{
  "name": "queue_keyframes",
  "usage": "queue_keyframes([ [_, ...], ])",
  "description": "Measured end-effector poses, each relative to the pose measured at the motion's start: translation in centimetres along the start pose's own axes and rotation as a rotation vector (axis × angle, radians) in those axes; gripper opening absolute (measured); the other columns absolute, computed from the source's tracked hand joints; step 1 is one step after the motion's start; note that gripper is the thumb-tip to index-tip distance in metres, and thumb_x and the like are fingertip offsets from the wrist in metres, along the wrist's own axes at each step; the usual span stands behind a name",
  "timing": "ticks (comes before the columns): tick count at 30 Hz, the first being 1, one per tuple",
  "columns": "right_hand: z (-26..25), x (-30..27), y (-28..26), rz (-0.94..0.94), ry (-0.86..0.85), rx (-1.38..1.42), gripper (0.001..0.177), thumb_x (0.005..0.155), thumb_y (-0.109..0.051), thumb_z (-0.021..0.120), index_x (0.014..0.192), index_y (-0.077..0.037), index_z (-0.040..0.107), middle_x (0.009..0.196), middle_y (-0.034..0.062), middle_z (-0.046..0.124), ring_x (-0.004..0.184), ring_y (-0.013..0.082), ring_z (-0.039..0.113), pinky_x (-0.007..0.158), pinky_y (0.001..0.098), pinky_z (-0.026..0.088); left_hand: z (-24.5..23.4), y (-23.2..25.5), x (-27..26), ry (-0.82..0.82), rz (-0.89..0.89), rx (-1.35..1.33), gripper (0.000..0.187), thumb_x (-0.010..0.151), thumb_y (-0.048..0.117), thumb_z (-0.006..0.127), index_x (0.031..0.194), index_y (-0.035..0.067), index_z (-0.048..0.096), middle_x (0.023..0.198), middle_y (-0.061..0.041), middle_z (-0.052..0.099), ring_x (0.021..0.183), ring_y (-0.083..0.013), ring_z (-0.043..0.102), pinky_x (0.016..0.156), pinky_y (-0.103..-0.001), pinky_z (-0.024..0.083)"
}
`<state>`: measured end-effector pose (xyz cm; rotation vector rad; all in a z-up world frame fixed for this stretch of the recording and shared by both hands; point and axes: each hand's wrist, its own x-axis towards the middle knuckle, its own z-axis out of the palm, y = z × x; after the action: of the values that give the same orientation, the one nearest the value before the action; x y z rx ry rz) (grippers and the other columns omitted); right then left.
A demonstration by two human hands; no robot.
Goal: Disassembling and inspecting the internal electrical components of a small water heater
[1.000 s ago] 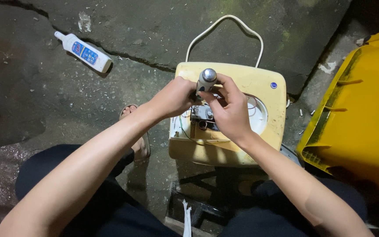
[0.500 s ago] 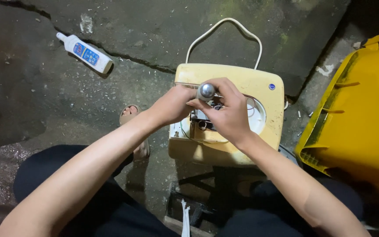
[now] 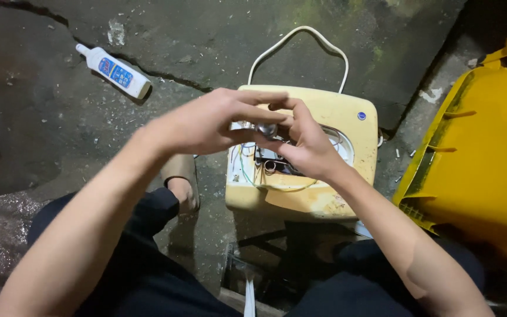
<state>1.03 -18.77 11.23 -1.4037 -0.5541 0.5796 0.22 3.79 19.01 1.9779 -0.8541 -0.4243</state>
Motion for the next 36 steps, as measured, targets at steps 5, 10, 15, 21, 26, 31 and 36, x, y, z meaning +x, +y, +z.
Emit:
queue_keyframes([
  [5, -0.5, -0.5, 0.9, -0.016, 0.109, -0.139, 0.062, 0.084, 0.007, 0.082, 0.130, -0.005, 0.042, 0.105, 0.0076, 0.065, 0.100, 0.0164, 0.063, 0.099, 0.0381, 0.054, 2.9, -2.5, 0.9, 0.297, 0.007, 0.295, 0.024, 0.090, 0.020, 0.081, 0.106, 0.003, 0.072, 0.093, -0.011, 0.071, 0.094, -0.0305, 0.070, 0.079, -0.041, 0.059],
  [10, 0.3, -0.8, 2.3, 0.014, 0.290, -0.328, 0.044, 0.080, 0.003, 0.084, 0.118, -0.010, 0.065, 0.089, 0.0030, 0.068, 0.088, 0.0093, 0.065, 0.089, 0.0311, 0.056, 5.5, -4.1, 1.7, 0.446, -0.078, 0.440, 0.038, 0.093, 0.045, 0.077, 0.093, 0.013, 0.057, 0.084, 0.000, 0.054, 0.084, -0.0211, 0.063, 0.068, -0.037, 0.056],
  [15, -0.1, -0.7, 1.8, -0.108, 0.183, -0.519, 0.019, 0.082, 0.005, 0.072, 0.100, 0.000, 0.069, 0.089, 0.0059, 0.073, 0.074, 0.0141, 0.065, 0.066, 0.0255, 0.050, 3.3, -1.2, 1.4, 0.259, 0.055, 0.281, 0.063, 0.082, 0.008, 0.080, 0.138, -0.002, 0.054, 0.145, -0.020, 0.052, 0.125, -0.0349, 0.061, 0.113, -0.041, 0.050],
  [21, -0.3, -0.8, 3.9, -0.050, 0.217, -0.298, 0.022, 0.087, -0.001, 0.082, 0.105, -0.011, 0.075, 0.090, 0.0027, 0.077, 0.087, 0.0110, 0.068, 0.090, 0.0344, 0.057, 5.6, -5.2, 2.1, 0.355, -0.014, 0.434, 0.030, 0.089, 0.031, 0.084, 0.103, 0.006, 0.074, 0.092, -0.008, 0.069, 0.081, -0.0248, 0.073, 0.070, -0.036, 0.062],
  [26, -0.8, -1.3, 5.0, -0.131, 0.225, -0.472, 0.012, 0.086, 0.002, 0.077, 0.088, -0.009, 0.073, 0.078, 0.0083, 0.073, 0.077, 0.0226, 0.072, 0.083, 0.0369, 0.056, 5.6, -4.6, 2.5, 0.339, -0.004, 0.502, 0.032, 0.092, 0.031, 0.078, 0.107, 0.009, 0.062, 0.111, -0.009, 0.060, 0.106, -0.0317, 0.067, 0.070, -0.045, 0.064],
  [31, -0.6, -1.5, 4.1, -0.062, 0.182, -0.422, 0.008, 0.090, 0.002, 0.069, 0.094, -0.004, 0.073, 0.076, 0.0110, 0.071, 0.078, 0.0210, 0.066, 0.081, 0.0436, 0.055, 4.2, -2.0, 1.7, 0.208, 0.073, 0.282, 0.019, 0.093, 0.007, 0.072, 0.111, 0.001, 0.071, 0.113, -0.016, 0.070, 0.105, -0.0373, 0.071, 0.083, -0.046, 0.061],
  [36, 0.2, -1.1, 2.4, -0.027, 0.209, -0.401, 0.014, 0.088, 0.002, 0.073, 0.100, -0.005, 0.069, 0.080, 0.0068, 0.075, 0.077, 0.0181, 0.070, 0.087, 0.0408, 0.056, 6.6, -5.7, 2.3, 0.462, 0.044, 0.562, 0.039, 0.087, 0.033, 0.084, 0.106, 0.010, 0.059, 0.089, -0.006, 0.055, 0.084, -0.0335, 0.069, 0.067, -0.044, 0.060],
])
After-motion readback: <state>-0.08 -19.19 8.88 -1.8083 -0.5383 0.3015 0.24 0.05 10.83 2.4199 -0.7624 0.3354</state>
